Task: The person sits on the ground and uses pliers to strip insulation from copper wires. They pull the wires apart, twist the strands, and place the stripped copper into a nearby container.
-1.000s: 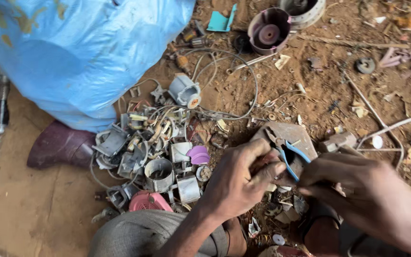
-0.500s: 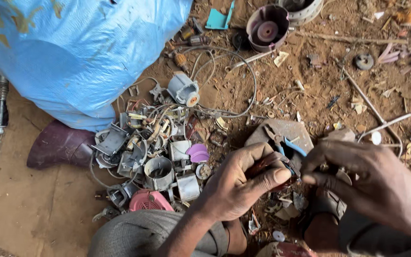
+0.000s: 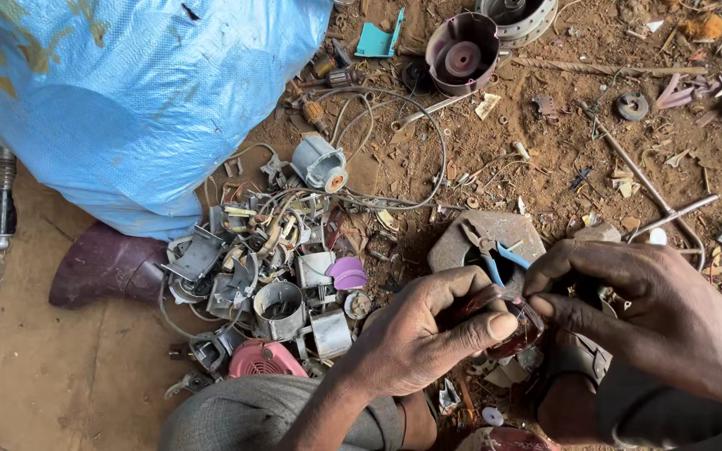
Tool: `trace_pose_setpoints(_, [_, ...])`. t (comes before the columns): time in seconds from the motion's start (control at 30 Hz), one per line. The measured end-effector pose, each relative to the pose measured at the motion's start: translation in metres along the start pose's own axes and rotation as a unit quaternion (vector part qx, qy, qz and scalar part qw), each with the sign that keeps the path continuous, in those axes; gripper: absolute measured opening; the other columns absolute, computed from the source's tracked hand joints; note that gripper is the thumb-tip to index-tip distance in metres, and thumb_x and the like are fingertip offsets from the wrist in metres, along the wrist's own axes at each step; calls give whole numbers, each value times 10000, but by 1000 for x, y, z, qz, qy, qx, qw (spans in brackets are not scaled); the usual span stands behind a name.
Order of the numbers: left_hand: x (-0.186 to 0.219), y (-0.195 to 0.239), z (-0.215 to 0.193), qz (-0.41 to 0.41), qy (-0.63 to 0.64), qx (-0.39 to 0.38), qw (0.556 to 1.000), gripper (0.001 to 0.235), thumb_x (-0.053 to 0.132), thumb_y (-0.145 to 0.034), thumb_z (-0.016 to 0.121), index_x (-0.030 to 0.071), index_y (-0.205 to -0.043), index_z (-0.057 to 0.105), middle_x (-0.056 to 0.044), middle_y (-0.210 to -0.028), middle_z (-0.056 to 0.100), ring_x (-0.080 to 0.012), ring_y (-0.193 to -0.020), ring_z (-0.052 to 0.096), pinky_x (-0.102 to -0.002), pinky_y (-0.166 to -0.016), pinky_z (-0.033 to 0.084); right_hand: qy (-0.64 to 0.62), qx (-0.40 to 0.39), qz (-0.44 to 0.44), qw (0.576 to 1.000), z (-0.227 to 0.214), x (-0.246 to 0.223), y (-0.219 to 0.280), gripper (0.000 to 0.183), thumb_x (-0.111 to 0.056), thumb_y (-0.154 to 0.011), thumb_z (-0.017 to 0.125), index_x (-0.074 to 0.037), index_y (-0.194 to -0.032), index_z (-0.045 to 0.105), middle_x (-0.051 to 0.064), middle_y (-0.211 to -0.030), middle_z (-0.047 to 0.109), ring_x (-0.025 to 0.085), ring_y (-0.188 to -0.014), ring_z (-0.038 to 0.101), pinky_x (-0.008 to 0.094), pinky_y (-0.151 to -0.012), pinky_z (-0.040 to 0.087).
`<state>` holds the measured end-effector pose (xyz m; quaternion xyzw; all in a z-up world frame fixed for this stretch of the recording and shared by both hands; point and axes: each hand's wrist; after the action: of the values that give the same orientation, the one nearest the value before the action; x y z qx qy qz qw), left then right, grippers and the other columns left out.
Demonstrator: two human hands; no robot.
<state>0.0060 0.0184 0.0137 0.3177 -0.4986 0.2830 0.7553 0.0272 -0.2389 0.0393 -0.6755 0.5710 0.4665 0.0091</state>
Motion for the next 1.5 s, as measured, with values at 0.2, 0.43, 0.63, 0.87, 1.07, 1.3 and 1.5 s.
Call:
trace_pose_setpoints(0.2, [4,-2,1,21,-57,7,998,332,382,-989,719,52,-1018,699,-16,-880,714,-96,-841,696,-296,-808,580,-249,-70,47,965,0,12,1,209,-249,-940,723,-84,-1055,668,73,-925,675,189,-837,669,408,-742,623])
trace_pose_setpoints(0.43, [7,-3,1,222,-221,64,948,308,327,-1018,725,36,-948,656,-137,-1120,618,-234,-1061,621,-365,-926,528,-286,-71,44,955,14,29,1,228,-247,-983,707,-84,-1127,637,84,-912,651,192,-796,635,405,-716,621])
trace_pose_setpoints(0.63, [0,-7,4,127,-272,61,952,217,230,-1009,717,55,-1127,668,-43,-1070,682,-176,-1003,710,-340,-932,613,-355,-66,21,932,17,17,2,229,-259,-1030,657,-59,-1135,622,77,-937,630,183,-831,604,393,-726,566])
trace_pose_setpoints(0.87, [-1,-9,9,136,-332,96,928,181,78,-961,732,24,-1110,645,-77,-1096,648,-226,-990,716,-337,-855,630,-309,-63,104,943,20,15,-1,226,-250,-988,662,-71,-1124,640,86,-857,627,164,-776,532,380,-682,508])
trace_pose_setpoints(1.07, [-5,-8,9,160,-344,115,918,233,90,-963,734,27,-1158,622,-81,-1142,624,-225,-1018,722,-317,-864,652,-329,-68,98,937,25,20,-4,235,-242,-998,667,-76,-1162,633,81,-908,624,168,-786,557,368,-704,535])
trace_pose_setpoints(1.3, [-5,-8,10,153,-334,112,923,242,141,-952,755,25,-1141,659,-77,-1068,669,-202,-969,738,-297,-811,654,-326,-43,78,941,26,13,-5,244,-240,-997,665,-70,-1172,663,72,-889,614,164,-775,522,369,-677,513])
trace_pose_setpoints(1.5, [3,-5,9,128,-307,101,938,247,148,-955,763,44,-1165,684,-67,-1048,720,-190,-962,758,-302,-810,643,-305,-54,54,949,25,8,-3,251,-280,-1006,662,-101,-1182,670,47,-914,621,147,-778,587,354,-676,567])
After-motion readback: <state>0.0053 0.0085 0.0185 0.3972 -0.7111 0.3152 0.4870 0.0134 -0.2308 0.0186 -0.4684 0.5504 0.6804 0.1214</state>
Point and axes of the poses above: each hand's wrist, its own y-axis away from the middle knuckle, its own z-axis out of the palm, x = y × z
